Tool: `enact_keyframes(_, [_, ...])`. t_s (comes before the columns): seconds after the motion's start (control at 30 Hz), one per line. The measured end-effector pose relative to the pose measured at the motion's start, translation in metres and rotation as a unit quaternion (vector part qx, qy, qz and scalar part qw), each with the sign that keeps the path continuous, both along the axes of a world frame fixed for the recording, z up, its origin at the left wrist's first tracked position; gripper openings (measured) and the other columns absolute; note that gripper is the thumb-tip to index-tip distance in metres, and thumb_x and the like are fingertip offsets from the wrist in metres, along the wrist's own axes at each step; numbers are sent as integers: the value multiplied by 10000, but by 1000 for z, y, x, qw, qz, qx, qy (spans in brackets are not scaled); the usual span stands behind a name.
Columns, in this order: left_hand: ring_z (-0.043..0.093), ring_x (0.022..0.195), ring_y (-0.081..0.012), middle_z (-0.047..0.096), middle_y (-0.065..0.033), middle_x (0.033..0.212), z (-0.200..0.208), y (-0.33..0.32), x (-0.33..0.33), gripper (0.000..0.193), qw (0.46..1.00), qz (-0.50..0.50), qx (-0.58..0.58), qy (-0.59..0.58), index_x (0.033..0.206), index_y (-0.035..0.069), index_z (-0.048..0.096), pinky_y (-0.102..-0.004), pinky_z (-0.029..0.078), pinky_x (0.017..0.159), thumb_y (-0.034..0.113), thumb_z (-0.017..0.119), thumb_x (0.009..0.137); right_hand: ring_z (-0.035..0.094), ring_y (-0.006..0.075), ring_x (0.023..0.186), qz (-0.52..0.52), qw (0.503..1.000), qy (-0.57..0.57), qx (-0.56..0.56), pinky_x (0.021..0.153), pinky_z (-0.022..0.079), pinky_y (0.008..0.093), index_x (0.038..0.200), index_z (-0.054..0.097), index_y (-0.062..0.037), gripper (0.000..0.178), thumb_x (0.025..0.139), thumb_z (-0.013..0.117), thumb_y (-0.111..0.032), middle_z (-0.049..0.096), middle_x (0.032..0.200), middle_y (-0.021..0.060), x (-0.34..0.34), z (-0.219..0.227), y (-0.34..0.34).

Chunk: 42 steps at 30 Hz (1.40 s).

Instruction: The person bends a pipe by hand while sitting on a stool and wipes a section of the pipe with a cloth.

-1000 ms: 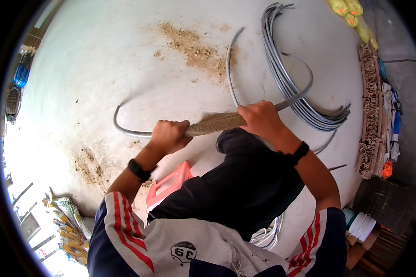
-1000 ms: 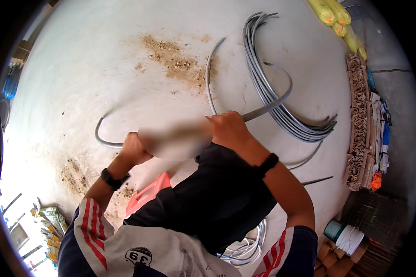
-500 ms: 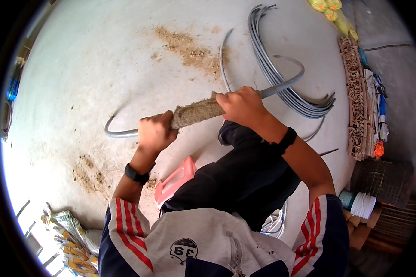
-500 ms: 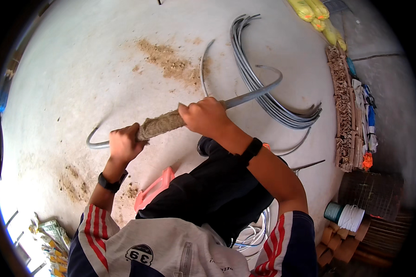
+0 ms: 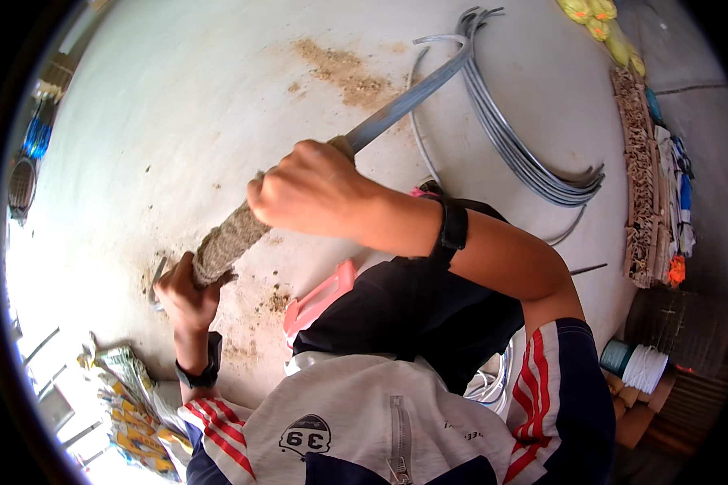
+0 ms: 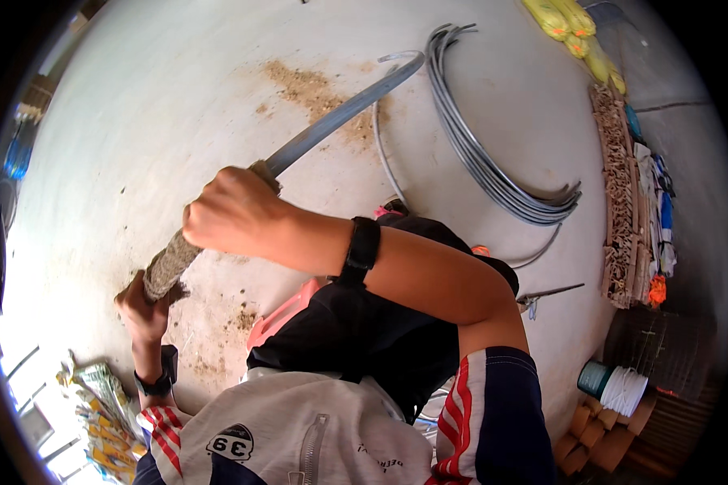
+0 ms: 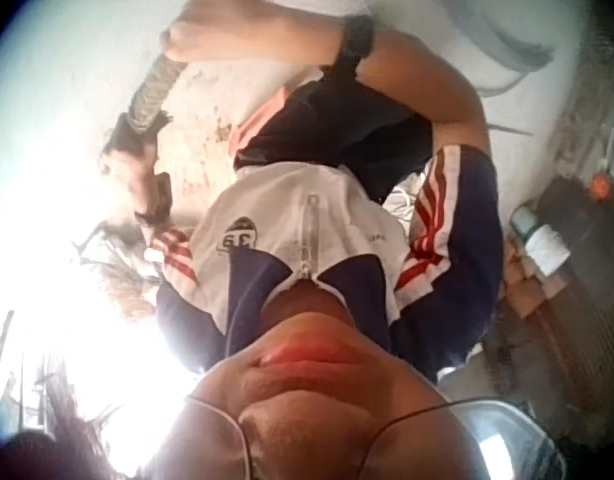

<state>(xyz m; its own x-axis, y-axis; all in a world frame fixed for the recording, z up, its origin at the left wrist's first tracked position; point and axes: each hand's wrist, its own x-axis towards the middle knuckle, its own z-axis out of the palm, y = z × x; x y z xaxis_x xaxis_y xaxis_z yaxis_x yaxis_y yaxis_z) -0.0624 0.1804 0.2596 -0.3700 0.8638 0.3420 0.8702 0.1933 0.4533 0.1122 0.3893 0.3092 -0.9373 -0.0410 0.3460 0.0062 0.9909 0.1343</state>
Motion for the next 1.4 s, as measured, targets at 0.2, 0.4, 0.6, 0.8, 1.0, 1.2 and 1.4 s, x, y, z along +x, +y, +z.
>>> enact_keyframes(0.2, [618, 487, -234, 621, -135, 585, 12, -70, -7, 190, 996, 73, 4, -48, 756, -25, 621, -349, 475, 487, 152, 637, 688, 591, 139, 448, 54, 993, -101, 11, 383, 435, 292, 555, 569, -107, 172, 676, 689, -124, 612, 522, 6, -33, 20, -51])
enact_keyframes(0.4, [644, 532, -226, 675, -148, 668, 20, -94, -23, 211, 990, 115, -38, -67, 870, -48, 677, -333, 495, 530, 102, 613, 737, 641, 149, 571, 97, 988, -110, -53, 495, 506, 309, 602, 625, -109, 134, 716, 688, -141, 647, 591, 32, -68, 19, -64])
enact_keyframes(0.6, [557, 536, -118, 647, -95, 649, -32, -71, -17, 157, 966, 124, -102, -201, 840, -58, 669, -305, 451, 502, 81, 658, 768, 664, 210, 599, 90, 986, -77, -113, 542, 524, 352, 625, 651, -107, 70, 687, 668, -137, 652, 614, 70, -90, -51, -42])
enact_keyframes(0.8, [508, 581, -71, 597, -63, 607, -12, -58, -6, 169, 959, 149, -106, -219, 818, -65, 637, -278, 421, 521, 96, 669, 780, 661, 221, 586, 111, 986, -49, -111, 518, 503, 350, 603, 643, -102, 61, 638, 672, -142, 646, 604, 79, -87, -45, -26])
enact_keyframes(1.0, [515, 596, -70, 616, -53, 636, -13, -68, -16, 155, 946, 152, -125, -257, 845, -59, 643, -267, 419, 527, 81, 671, 785, 665, 218, 594, 115, 980, -89, -133, 521, 511, 351, 608, 650, -105, 68, 651, 671, -153, 648, 599, 69, -99, -48, -42])
enact_keyframes(1.2, [676, 631, -199, 676, -154, 694, -21, -55, -18, 190, 965, 166, -118, -167, 870, -52, 660, -326, 506, 590, 88, 671, 742, 672, 227, 629, 116, 977, -117, -138, 549, 521, 357, 634, 667, -107, 63, 673, 662, -156, 667, 639, 72, -106, -51, -37])
enact_keyframes(1.4, [642, 484, -243, 627, -137, 563, -22, -9, -4, 170, 975, 207, -75, -24, 762, -4, 643, -362, 484, 478, 158, 622, 714, 676, 226, 647, 107, 979, -101, -141, 553, 517, 354, 647, 676, -116, 62, 679, 657, -164, 672, 651, 66, -112, -51, -38])
